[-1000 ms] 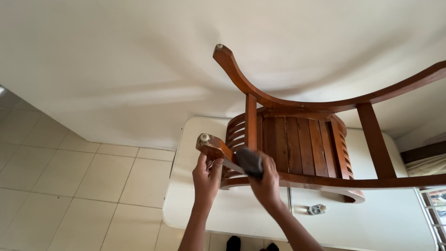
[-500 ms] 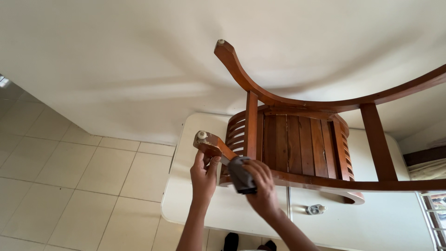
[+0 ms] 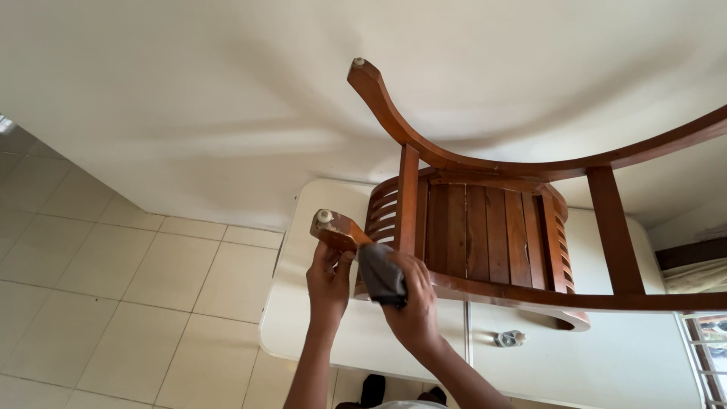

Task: The person cleans the wooden frame of a chair using a dark cloth and a spray bottle, wiping the legs, seat frame, and backrest slats.

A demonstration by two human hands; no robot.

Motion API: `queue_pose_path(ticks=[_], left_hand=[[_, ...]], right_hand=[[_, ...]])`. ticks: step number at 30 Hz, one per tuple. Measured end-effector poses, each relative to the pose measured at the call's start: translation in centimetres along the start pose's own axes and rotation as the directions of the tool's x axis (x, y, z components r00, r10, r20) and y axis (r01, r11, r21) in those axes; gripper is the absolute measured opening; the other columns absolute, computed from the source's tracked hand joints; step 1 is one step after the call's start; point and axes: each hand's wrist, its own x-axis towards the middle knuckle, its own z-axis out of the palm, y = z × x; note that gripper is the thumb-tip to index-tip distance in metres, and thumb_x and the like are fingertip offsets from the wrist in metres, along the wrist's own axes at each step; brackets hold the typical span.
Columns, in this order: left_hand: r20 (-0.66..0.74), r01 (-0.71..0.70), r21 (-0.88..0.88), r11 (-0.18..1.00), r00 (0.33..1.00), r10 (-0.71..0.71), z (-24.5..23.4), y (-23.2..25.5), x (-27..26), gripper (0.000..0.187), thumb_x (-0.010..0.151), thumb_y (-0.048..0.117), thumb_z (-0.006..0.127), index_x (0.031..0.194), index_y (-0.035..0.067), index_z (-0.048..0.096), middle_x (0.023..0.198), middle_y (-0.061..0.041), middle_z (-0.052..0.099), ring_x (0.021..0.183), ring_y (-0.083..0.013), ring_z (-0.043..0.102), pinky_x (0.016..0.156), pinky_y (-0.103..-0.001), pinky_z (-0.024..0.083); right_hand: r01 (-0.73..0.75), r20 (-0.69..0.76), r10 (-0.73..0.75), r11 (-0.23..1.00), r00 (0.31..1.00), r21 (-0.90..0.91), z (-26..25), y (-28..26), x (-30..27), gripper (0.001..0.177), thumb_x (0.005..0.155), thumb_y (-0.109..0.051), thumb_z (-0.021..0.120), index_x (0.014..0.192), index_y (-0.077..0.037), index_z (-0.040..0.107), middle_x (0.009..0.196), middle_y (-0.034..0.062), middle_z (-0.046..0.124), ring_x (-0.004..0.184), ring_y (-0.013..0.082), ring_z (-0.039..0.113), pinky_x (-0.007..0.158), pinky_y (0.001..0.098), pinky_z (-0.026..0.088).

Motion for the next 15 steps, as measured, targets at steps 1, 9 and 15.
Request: queue_pose_path(ticks=[1, 9, 15], left_hand=[[0.0, 0.03, 0.006, 1.0, 1.0, -0.03, 0.0, -0.1, 0.0, 0.04, 0.1, 0.014, 0.064, 0.138, 0.005, 0.058, 0.114, -0.012, 0.075, 0.107, -0.0201, 0.071, 0.089, -0.033, 0.058], [0.095, -0.111, -0.077, 0.991, 0.988, 0.118, 0.6, -2.7, -0.8, 0.066, 0.099, 0.016, 0.067, 0.155, 0.005, 0.035, 0.131, -0.015, 0.066, 0.129, -0.0271, 0.062, 0.11, -0.038, 0.051], [0.121, 0.024, 0.226, 0.974, 0.991, -0.053, 2.0, -4.6, -1.7, 0.072, 0.096, 0.019, 0.063, 0.16, 0.015, 0.028, 0.113, -0.011, 0.075, 0.115, -0.0237, 0.073, 0.102, -0.038, 0.059]], right_hand=[[0.149, 0.013, -0.149, 0.986, 0.989, -0.071, -0.4, 0.6, -0.6, 0.07, 0.063, 0.0, 0.082, 0.127, -0.005, 0.055, 0.126, 0.0185, 0.067, 0.123, 0.0381, 0.06, 0.096, 0.0502, 0.057], [-0.133, 0.052, 0.144, 0.975, 0.988, -0.176, -2.1, 7.7, -1.2, 0.065, 0.074, 0.001, 0.081, 0.133, -0.004, 0.053, 0.129, 0.0186, 0.066, 0.124, 0.0359, 0.06, 0.101, 0.0483, 0.056], [-0.207, 0.037, 0.21, 0.976, 0.977, -0.071, 0.4, 4.7, 0.8, 0.064, 0.077, 0.006, 0.072, 0.137, -0.005, 0.054, 0.131, 0.0188, 0.066, 0.125, 0.0337, 0.062, 0.1, 0.0433, 0.06]])
